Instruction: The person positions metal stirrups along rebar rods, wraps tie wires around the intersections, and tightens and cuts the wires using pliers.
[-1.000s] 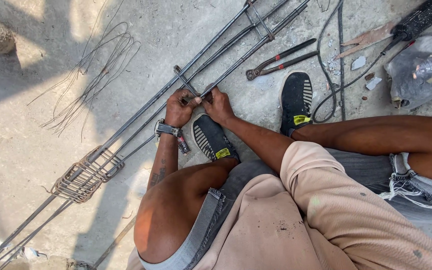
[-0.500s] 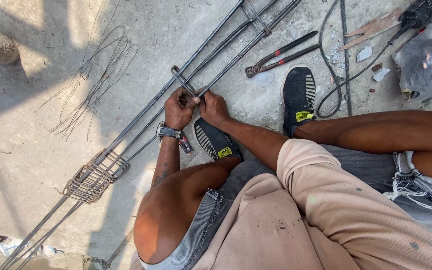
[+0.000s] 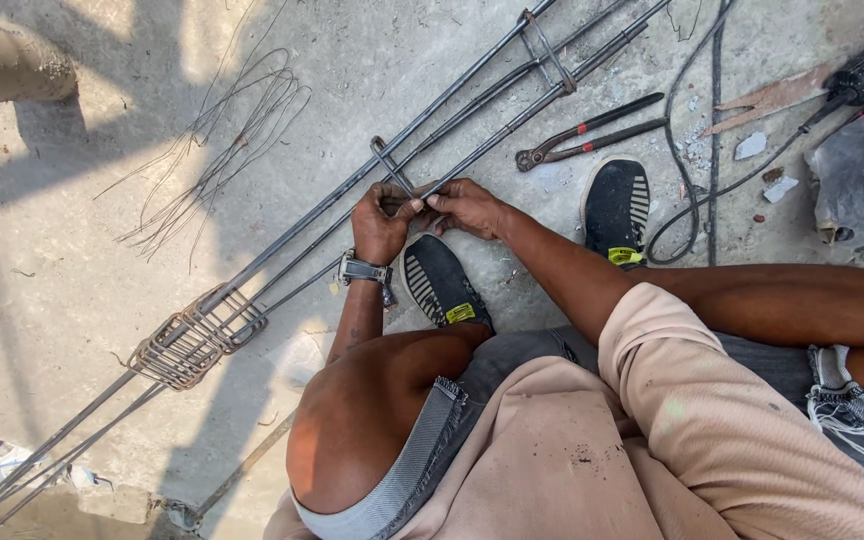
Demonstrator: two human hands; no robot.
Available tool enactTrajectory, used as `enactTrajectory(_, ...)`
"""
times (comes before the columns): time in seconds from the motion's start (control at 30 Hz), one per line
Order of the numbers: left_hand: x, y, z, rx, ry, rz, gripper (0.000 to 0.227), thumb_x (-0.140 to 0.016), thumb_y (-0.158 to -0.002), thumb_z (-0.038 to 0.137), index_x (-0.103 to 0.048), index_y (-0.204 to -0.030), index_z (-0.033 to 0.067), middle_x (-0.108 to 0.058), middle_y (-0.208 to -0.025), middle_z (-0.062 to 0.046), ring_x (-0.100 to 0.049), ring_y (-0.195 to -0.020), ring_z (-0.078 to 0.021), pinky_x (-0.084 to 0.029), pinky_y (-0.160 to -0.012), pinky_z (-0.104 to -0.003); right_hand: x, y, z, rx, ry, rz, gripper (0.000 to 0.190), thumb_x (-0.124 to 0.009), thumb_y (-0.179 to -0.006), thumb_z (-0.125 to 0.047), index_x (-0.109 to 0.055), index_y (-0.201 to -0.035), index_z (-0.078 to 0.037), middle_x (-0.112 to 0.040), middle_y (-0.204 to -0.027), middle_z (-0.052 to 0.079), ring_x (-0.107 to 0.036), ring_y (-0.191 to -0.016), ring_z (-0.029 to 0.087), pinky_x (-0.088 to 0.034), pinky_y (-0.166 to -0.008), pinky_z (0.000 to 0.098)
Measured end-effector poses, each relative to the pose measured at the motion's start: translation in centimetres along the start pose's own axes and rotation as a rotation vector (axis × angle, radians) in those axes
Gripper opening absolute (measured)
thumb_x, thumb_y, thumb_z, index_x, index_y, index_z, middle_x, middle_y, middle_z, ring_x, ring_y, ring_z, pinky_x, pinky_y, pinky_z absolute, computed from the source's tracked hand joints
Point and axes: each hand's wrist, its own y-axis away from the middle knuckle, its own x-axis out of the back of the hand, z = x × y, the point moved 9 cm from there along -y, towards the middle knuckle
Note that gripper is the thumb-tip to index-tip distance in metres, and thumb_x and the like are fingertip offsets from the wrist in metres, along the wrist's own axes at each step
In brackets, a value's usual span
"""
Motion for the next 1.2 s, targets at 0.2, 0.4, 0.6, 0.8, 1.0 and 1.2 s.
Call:
enactTrajectory(0.2, -0.1, 0.4, -0.8, 0.068, -0.007, 0.007, 0.025, -0.088, -0.081, 0.015, -0.070, -0.088, -0.0006, -0.076, -0.078, -0.013, -0.075, -0.069, -0.0184, -0.059, -0.064, -0.032, -1.4, -1.0, 0.9, 0.014, -0.184, -0.092, 0.042, -0.070, -0.101, -0.018, -0.057, -0.135, 0.002, -0.071, -0.094, 0.010, -0.070, -0.087, 0.020, -0.058, -0.073, 0.0330)
enactTrajectory(0.4, -0.3, 0.4, -0.5, -0.006, 0.093, 0.004, 0.021, -0.084, -0.083, 0.008, -0.067, -0.093, 0.0000, -0.077, -0.084, -0.012, -0.076, -0.075, -0.0169, -0.060, -0.067, -0.032, -2.1, -0.4, -1.1, -0.083, -0.007, -0.132, 0.054, -0.072, -0.093, -0.024, -0.051, -0.141, -0.011, -0.070, -0.091, 0.007, -0.072, -0.077, 0.018, -0.059, -0.067, 0.0309)
enactTrajectory(0.6, -0.4, 0.3, -0.3, -0.013, 0.095, 0.004, 0.027, -0.083, -0.083, 0.006, -0.059, -0.095, 0.0000, -0.075, -0.086, -0.011, -0.075, -0.078, -0.0163, -0.060, -0.066, -0.031, -1.3, 0.0, -2.7, 0.113, 0.158, 0.046, 0.028, -0.074, -0.091, -0.008, -0.063, -0.117, -0.004, -0.073, -0.087, 0.010, -0.069, -0.068, 0.019, -0.054, -0.052, 0.0291)
enactTrajectory(0.8, -0.7, 0.3, -0.3, -0.023, 0.054, -0.006, 0.023, -0.082, -0.085, 0.003, -0.062, -0.094, -0.0001, -0.075, -0.084, -0.012, -0.071, -0.075, -0.0176, -0.056, -0.066, -0.031, 0.5, 1.0, -0.8, 0.197, 0.146, 0.449, 0.013, -0.077, -0.092, -0.001, -0.066, -0.094, 0.005, -0.072, -0.083, 0.015, -0.069, -0.068, 0.020, -0.057, -0.054, 0.0304)
enactTrajectory(1.0, -0.7, 1.0, 0.4, -0.086, 0.046, 0.040, 0.024, -0.078, -0.086, 0.004, -0.062, -0.104, 0.0027, -0.077, -0.089, -0.012, -0.077, -0.080, -0.0236, -0.058, -0.069, -0.036, -0.9, 2.6, 1.5, 0.195, -0.186, 0.451, 0.012, -0.064, -0.091, 0.003, -0.069, -0.101, 0.001, -0.074, -0.090, 0.013, -0.073, -0.076, 0.018, -0.062, -0.065, 0.0293)
enactTrajectory(1.2, -1.2, 1.3, 0.7, -0.159, -0.085, 0.080, 0.032, -0.076, -0.087, 0.010, -0.057, -0.112, 0.0042, -0.077, -0.090, -0.014, -0.076, -0.081, -0.0345, -0.056, -0.066, -0.044, -2.0, 3.0, 0.8, 0.265, -0.123, 0.598, 0.009, -0.069, -0.095, 0.000, -0.072, -0.102, 0.005, -0.073, -0.091, 0.011, -0.068, -0.072, 0.015, -0.059, -0.063, 0.0272)
